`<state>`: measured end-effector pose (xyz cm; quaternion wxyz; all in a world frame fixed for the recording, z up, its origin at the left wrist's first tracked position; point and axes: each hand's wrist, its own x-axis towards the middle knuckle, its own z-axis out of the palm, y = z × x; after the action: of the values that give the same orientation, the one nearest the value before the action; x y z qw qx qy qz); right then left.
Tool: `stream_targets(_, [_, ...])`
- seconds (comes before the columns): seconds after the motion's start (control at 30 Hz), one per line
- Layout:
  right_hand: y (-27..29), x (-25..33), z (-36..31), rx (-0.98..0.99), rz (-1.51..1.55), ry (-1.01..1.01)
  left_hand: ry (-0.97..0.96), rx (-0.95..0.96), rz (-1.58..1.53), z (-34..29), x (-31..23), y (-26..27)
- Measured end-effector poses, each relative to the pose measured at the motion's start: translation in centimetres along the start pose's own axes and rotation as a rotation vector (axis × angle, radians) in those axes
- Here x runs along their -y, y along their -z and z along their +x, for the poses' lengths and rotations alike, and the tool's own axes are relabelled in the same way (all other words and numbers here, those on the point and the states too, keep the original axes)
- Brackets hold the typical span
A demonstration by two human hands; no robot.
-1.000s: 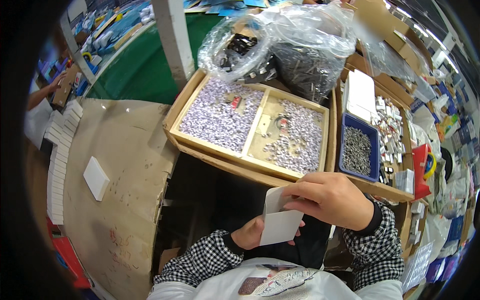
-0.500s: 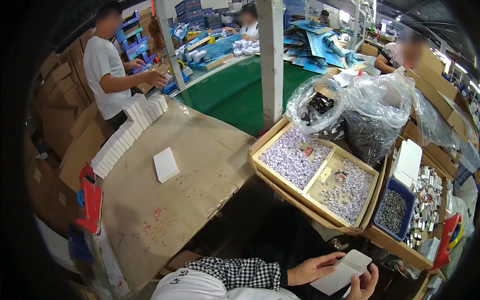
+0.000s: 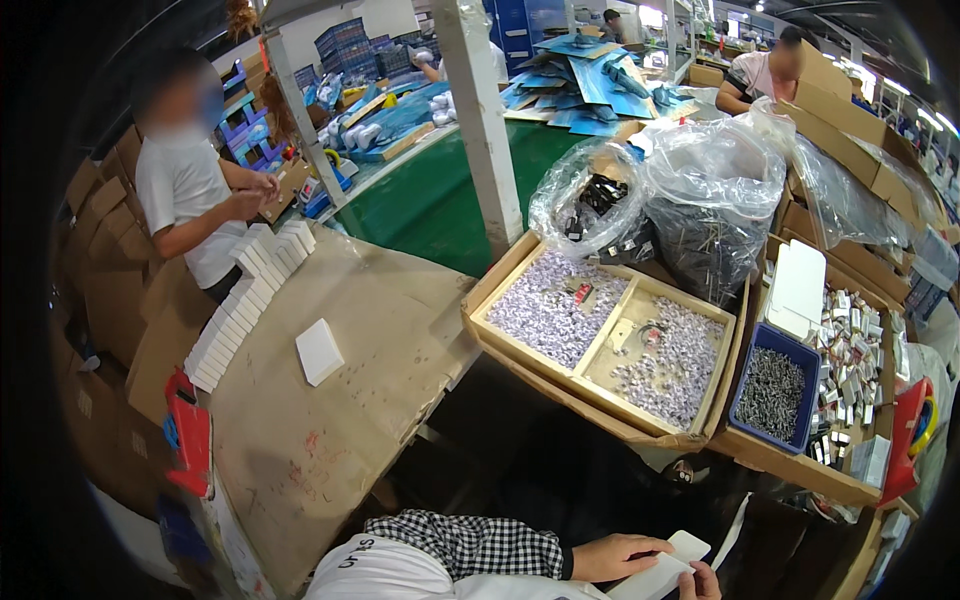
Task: The person repeatedly picks small electronic components from trays, places them into white paper packets, folds the packets closed, and seals them with tape. The person then places the sealed packets into a cardboard box. Other workers are visible in the background performing similar tasks.
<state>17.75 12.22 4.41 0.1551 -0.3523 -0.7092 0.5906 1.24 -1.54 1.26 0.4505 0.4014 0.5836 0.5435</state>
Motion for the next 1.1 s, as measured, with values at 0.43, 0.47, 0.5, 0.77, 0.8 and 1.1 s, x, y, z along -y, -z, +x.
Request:
stream_targets(0.43, [-0.8,2.5,0.3,0.088,0.185,-0.068,0.048,-0.018,0.067,1.0,-3.3,1.8])
stream_targets(0.47, [-0.7,2.5,0.3,0.110,0.200,-0.053,0.012,-0.043,0.068,0.9,-3.2,1.7])
stream_targets(0.5, [-0.6,2.5,0.4,0.092,0.188,-0.095,-0.025,-0.068,0.069,1.0,-3.0,1.6])
stream_targets(0.77, [-1.0,3.2,1.2,0.069,0.447,-0.116,0.007,-0.079,0.070,1.6,-1.9,1.3])
stream_targets(0.8, [-0.8,3.2,1.3,0.095,0.353,-0.126,0.036,-0.076,0.061,1.7,-2.0,1.2])
stream_targets(1.1, [-0.2,2.6,1.3,0.078,0.226,-0.069,0.132,-0.042,-0.338,2.1,-0.6,0.7])
